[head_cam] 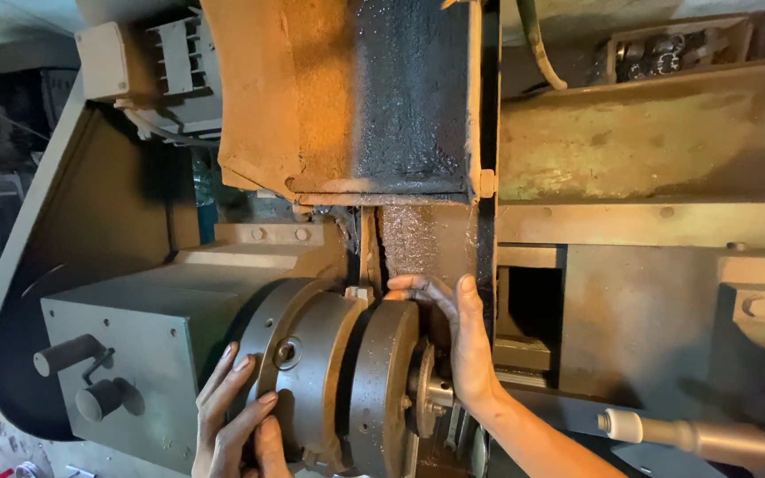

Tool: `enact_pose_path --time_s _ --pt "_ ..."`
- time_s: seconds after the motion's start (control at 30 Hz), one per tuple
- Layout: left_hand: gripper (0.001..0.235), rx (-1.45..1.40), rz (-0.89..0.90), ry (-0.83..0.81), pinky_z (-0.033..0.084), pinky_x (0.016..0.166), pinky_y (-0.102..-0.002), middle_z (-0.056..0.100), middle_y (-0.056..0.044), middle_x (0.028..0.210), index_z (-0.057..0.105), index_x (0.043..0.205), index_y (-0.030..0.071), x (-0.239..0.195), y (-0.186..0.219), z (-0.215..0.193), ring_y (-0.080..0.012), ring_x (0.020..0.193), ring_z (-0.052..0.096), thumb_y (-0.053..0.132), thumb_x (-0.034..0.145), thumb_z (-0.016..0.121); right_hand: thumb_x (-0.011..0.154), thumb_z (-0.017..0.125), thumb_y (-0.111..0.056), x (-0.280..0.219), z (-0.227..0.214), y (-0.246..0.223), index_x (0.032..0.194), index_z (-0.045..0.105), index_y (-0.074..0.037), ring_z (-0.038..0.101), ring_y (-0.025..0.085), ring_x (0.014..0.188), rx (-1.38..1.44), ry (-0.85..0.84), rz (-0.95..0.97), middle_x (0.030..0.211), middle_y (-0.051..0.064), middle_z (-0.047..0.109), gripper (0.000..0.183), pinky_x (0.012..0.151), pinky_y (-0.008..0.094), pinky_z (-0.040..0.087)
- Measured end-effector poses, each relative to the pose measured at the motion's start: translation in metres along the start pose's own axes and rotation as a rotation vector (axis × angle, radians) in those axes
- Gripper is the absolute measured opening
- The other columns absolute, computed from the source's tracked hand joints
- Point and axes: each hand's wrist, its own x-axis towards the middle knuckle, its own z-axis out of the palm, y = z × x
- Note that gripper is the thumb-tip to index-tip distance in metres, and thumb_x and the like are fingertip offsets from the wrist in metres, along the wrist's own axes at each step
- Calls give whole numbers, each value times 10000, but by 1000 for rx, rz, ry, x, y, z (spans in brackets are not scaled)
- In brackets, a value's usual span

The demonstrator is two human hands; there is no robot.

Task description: The person works at a metal lathe, fitting a cylindrical metal workpiece into the chuck and tightening it. They press machine control buttons, machine the rotating part, wipe the workpiece and machine bed with a cloth, use a wrench on the chuck, then remove the part and turn it in their hands.

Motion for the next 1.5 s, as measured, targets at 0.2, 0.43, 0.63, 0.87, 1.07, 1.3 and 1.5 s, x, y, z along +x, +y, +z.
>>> enact_pose_path --time_s 0.2,0.43,0.63,0.87,1.07,1.3,1.5 --pt "154 -51 -24 144 487 1176 -500 636 -188 1329 649 1028 62 19 21 4 -426 1377 590 -34 928 583 996 193 -699 13 -12 18 1223 612 -1 603 203 1086 -172 34 -115 1110 90 670 844 1014 355 453" --pt "195 -153 149 169 479 1161 -474 619 -219 1370 663 1107 1 18 33 -9 -427 1363 587 -57 943 575 1060 425 -487 11 -25 22 1152 697 18 637 202 1018 -397 262 -416 1088 115 721 581 957 337 497" --pt "302 -276 193 226 482 1140 -441 563 -254 1458 608 1283 -38 5 21 -12 -430 1361 568 -16 982 609 958 685 -227 -88 -71 92 1284 642 38 604 348 1211 -1071 628 -763 1359 208 615 423 1033 409 471" --pt "417 -340 203 262 472 1127 -495 502 -310 1503 514 1418 -67 -4 -4 8 -494 1350 533 69 1034 602 813 764 -225 -212 -72 231 1435 433 69 471 525 1275 -1575 711 -514 1537 367 313 763 1039 489 438" --pt "402 -391 240 294 484 1093 -485 474 -329 1515 515 1409 -65 -8 -8 12 -504 1332 528 66 1037 590 813 753 -180 -227 -59 257 1428 367 173 445 527 1315 -1717 639 -547 1538 399 301 807 1043 497 427" --pt "419 -433 258 317 491 1084 -473 445 -321 1525 490 1432 -59 -18 -11 16 -503 1336 519 64 1043 584 846 768 -187 -180 -83 244 1082 654 74 465 467 1324 -1601 816 -551 1473 349 435 370 1106 473 412" --pt "439 -490 308 309 502 1063 -469 390 -315 1570 455 1460 -45 -30 -12 13 -502 1370 488 32 1043 572 838 693 -122 -184 -54 192 1145 639 19 745 292 840 -1064 944 -529 994 208 747 343 765 376 582"
